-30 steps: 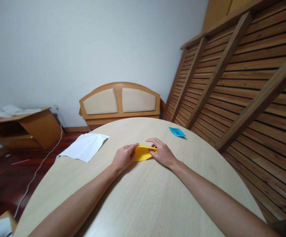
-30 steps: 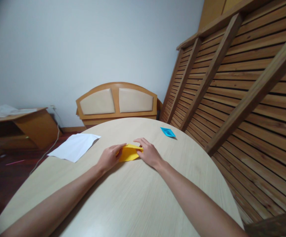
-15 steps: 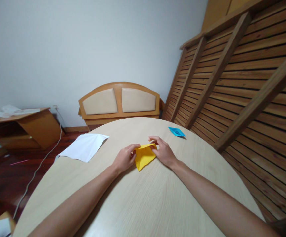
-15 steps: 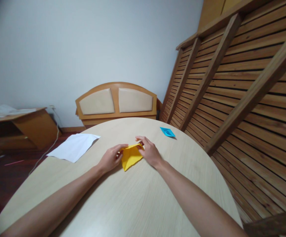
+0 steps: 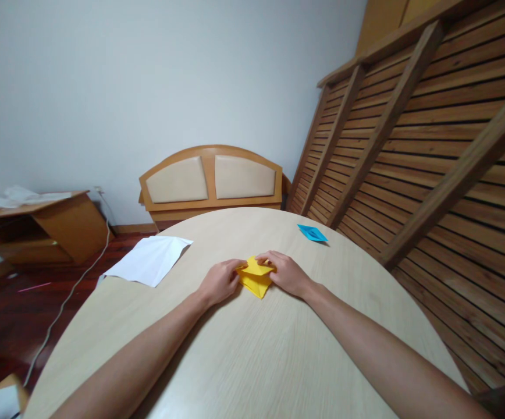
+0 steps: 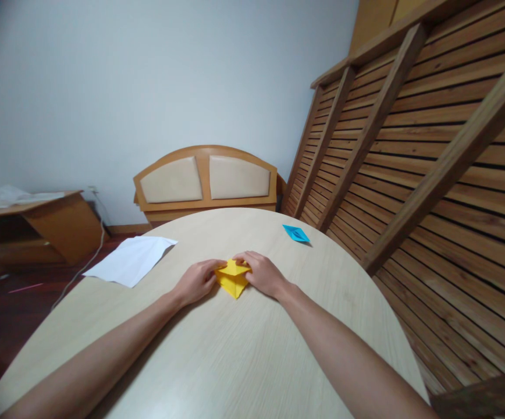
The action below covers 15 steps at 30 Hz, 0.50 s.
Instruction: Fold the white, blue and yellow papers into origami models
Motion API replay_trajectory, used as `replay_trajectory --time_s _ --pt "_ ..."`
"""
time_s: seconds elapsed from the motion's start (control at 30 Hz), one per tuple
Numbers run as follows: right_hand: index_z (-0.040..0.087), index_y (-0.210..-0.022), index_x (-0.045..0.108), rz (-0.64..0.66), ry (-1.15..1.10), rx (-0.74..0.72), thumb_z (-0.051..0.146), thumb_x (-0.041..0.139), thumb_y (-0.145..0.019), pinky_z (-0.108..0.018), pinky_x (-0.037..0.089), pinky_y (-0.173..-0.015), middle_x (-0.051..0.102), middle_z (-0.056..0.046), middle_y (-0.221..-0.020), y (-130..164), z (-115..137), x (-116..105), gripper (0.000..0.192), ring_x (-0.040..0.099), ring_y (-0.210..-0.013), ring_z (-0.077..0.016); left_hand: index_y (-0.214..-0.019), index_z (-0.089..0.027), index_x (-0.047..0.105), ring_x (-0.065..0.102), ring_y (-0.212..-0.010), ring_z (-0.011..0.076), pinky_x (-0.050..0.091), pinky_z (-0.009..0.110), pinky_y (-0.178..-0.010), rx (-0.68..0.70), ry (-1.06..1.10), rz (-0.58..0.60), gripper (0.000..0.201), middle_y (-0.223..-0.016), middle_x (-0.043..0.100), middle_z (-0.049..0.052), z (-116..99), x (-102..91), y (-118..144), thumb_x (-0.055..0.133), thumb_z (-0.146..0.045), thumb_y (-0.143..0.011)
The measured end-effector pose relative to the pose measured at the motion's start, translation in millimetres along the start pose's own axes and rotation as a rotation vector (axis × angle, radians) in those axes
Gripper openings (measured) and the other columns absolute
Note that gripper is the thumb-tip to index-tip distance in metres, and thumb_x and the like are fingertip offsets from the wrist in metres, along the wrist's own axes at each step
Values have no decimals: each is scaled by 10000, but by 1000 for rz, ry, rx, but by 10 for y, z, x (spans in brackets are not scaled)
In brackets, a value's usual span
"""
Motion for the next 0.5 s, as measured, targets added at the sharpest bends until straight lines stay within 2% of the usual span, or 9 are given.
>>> replay_trajectory --time_s 0.1,0.23,0.33,0.43,0.5 --pt "201 -1081 636 58 54 -40 -66 477 -639 -371 487 -955 689 -52 -1052 5 -8 8 540 621 -1021 -201 -1139 -203 675 660 -1096 199 501 328 -996 16 10 13 449 -1211 703 39 7 4 3 459 -54 -775" --pt "205 -1047 654 114 75 -67 -10 585 -702 -380 482 -955 696 -56 -1064 12 -26 23 413 617 -1023 -213 -1151 -195 678 631 -1158 193 466 336 -1049 21 10 17 431 -1262 680 43 -14 3 9 427 -70 -824" --pt "207 -1076 657 174 76 -98 117 702 -734 -386 479 -953 701 -61 -1073 18 19 13 356 616 -1032 -226 -1232 -181 644 605 -1204 197 447 345 -1074 41 -10 32 385 -1298 659 63 -36 8 10 404 -164 -931" --pt "201 -1139 647 230 74 -104 311 794 -717 -400 473 -963 697 -72 -1100 25 90 -15 460 613 -1046 -244 -1229 -179 648 599 -1210 201 440 352 -1079 71 -32 53 369 -1293 660 75 -43 20 7 376 -271 -997" --pt "196 -1164 642 249 69 -94 409 794 -726 -406 467 -978 691 -81 -1132 26 124 -32 510 609 -1068 -251 -1220 -178 655 607 -1186 205 447 357 -1067 98 -43 67 361 -1274 670 77 -43 26 4 392 -290 -1000"
Point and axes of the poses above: each hand's wrist, its own y-axis away from the middle knuckle, its own x-axis out of the palm, z = x × y, the point moved 2 cm from there along -y, towards the middle knuckle
